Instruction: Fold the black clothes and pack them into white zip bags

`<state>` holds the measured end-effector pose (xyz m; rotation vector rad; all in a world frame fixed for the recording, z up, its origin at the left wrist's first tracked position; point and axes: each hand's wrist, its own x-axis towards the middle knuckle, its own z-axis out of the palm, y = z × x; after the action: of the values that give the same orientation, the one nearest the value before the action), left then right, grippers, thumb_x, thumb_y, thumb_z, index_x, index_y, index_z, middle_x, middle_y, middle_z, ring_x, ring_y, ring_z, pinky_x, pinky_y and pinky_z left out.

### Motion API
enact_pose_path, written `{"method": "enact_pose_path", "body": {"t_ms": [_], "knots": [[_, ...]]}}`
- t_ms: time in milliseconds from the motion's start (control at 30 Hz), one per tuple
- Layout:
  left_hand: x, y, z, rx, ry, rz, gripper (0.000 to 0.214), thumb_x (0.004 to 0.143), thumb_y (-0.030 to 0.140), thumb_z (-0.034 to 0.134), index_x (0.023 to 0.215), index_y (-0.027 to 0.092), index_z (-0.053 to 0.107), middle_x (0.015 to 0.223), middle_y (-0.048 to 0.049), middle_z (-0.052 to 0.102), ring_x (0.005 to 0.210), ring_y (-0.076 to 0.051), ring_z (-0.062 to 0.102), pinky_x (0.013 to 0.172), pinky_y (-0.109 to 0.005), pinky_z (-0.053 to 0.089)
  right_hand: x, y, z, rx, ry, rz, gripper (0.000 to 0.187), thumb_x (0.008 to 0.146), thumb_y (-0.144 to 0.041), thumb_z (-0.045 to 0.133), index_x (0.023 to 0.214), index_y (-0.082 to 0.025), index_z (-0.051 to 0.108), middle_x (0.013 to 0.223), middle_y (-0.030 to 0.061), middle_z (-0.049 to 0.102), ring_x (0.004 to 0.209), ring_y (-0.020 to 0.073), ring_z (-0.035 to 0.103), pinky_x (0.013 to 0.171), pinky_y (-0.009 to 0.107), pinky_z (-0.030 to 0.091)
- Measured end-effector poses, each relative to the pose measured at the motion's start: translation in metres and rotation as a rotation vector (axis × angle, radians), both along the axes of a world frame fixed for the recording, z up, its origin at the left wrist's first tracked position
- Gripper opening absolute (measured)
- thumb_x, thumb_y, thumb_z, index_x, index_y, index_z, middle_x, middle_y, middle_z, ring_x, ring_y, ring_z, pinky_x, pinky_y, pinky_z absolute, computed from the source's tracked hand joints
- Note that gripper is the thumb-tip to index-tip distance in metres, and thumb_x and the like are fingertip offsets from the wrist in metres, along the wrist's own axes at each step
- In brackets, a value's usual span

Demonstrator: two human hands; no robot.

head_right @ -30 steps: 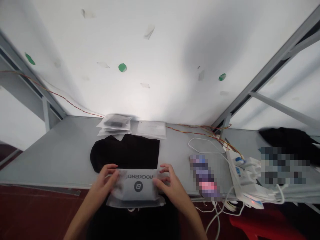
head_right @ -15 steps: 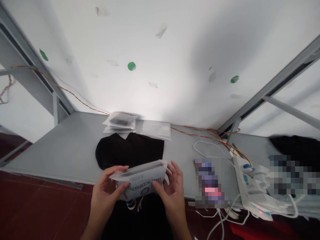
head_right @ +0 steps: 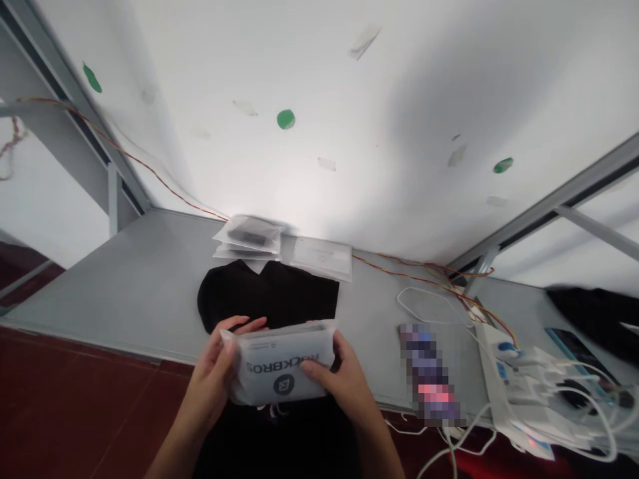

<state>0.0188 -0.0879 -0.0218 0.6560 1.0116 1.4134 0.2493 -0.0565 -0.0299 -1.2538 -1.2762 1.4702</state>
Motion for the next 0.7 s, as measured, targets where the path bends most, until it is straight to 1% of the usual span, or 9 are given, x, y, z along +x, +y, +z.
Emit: {"method": "enact_pose_path", "body": {"t_ms": [100, 267, 333, 433, 500, 533, 567, 600, 700], "knots": [[-0.006, -0.003, 0.000, -0.032, 0.165, -0.144, 0.098, 0.059, 0.051, 0.093, 0.144, 0.028, 0.049, 0.122, -0.0103, 0.072, 0.108, -0.033, 0.071, 0.086, -0.040, 0.061, -0.011, 0.000, -0.001, 0.040, -0.117, -0.082, 0.049, 0.070, -0.052, 0.085, 0.106, -0.023, 0.069, 0.095, 0.0063, 0.076, 0.088, 0.0293, 0.071, 0.078, 0.041, 0.060], [-0.029, 0.007, -0.014, -0.183, 0.425, -0.139, 0.064, 0.072, 0.051, 0.085, 0.123, 0.019, 0.064, 0.111, -0.0110, 0.075, 0.103, -0.032, 0.072, 0.086, -0.041, 0.061, -0.037, 0.003, -0.008, 0.029, -0.217, -0.078, 0.042, 0.081, -0.056, 0.074, 0.107, -0.023, 0.070, 0.094, 0.0076, 0.077, 0.088, 0.0311, 0.072, 0.076, 0.042, 0.060], [-0.045, 0.027, -0.010, -0.143, 0.467, -0.123, 0.067, 0.072, 0.054, 0.084, 0.124, 0.017, 0.062, 0.109, -0.0115, 0.075, 0.101, -0.033, 0.073, 0.084, -0.042, 0.062, -0.052, 0.020, -0.003, 0.064, -0.233, -0.063, 0.043, 0.084, -0.057, 0.071, 0.110, -0.022, 0.070, 0.096, 0.0080, 0.077, 0.090, 0.0317, 0.072, 0.080, 0.043, 0.060], [-0.074, 0.086, 0.016, 0.048, 0.615, -0.040, 0.095, 0.071, 0.052, 0.086, 0.148, 0.020, 0.041, 0.119, -0.0127, 0.072, 0.107, -0.033, 0.071, 0.086, -0.043, 0.061, -0.080, 0.075, 0.017, 0.242, -0.178, -0.058, 0.063, 0.088, -0.058, 0.068, 0.140, -0.026, 0.056, 0.123, 0.0090, 0.072, 0.112, 0.0315, 0.068, 0.096, 0.045, 0.057], [-0.092, 0.140, 0.038, 0.258, 0.849, 0.150, 0.107, 0.076, 0.049, 0.084, 0.159, 0.021, 0.022, 0.139, -0.0172, 0.061, 0.123, -0.034, 0.064, 0.097, -0.045, 0.057, -0.102, 0.127, 0.032, 0.396, -0.188, -0.083, 0.085, 0.095, -0.060, 0.058, 0.164, -0.031, 0.017, 0.147, 0.0104, 0.057, 0.130, 0.0308, 0.059, 0.107, 0.046, 0.051], [-0.099, 0.168, 0.047, 0.362, 1.028, 0.241, 0.106, 0.080, 0.048, 0.081, 0.161, 0.021, 0.019, 0.150, -0.0188, 0.052, 0.135, -0.035, 0.055, 0.105, -0.046, 0.052, -0.113, 0.154, 0.039, 0.475, -0.245, -0.099, 0.093, 0.097, -0.061, 0.054, 0.166, -0.030, -0.001, 0.155, 0.0120, 0.049, 0.136, 0.0317, 0.054, 0.109, 0.048, 0.049], [-0.104, 0.194, 0.054, 0.447, 1.234, 0.231, 0.094, 0.088, 0.047, 0.075, 0.161, 0.022, 0.022, 0.160, -0.0186, 0.040, 0.146, -0.037, 0.042, 0.113, -0.049, 0.044, -0.123, 0.180, 0.044, 0.545, -0.327, -0.112, 0.097, 0.099, -0.060, 0.051, 0.165, -0.029, -0.013, 0.161, 0.0138, 0.040, 0.141, 0.0337, 0.049, 0.111, 0.050, 0.047], [-0.108, 0.217, 0.058, 0.491, 1.432, 0.158, 0.075, 0.094, 0.045, 0.066, 0.158, 0.024, 0.032, 0.165, -0.0165, 0.034, 0.151, -0.038, 0.033, 0.118, -0.053, 0.038, -0.133, 0.203, 0.046, 0.600, -0.442, -0.129, 0.094, 0.100, -0.059, 0.049, 0.165, -0.028, -0.013, 0.165, 0.0157, 0.031, 0.144, 0.0369, 0.043, 0.111, 0.054, 0.045], [-0.112, 0.262, 0.049, 0.478, 1.757, -0.148, 0.049, 0.102, 0.038, 0.053, 0.149, 0.024, 0.050, 0.161, -0.0147, 0.043, 0.149, -0.034, 0.038, 0.119, -0.052, 0.035, -0.155, 0.249, 0.040, 0.759, -0.846, 0.001, 0.065, 0.103, -0.051, 0.046, 0.163, -0.029, 0.030, 0.168, 0.0128, 0.027, 0.150, 0.0435, 0.030, 0.118, 0.064, 0.031]]}}
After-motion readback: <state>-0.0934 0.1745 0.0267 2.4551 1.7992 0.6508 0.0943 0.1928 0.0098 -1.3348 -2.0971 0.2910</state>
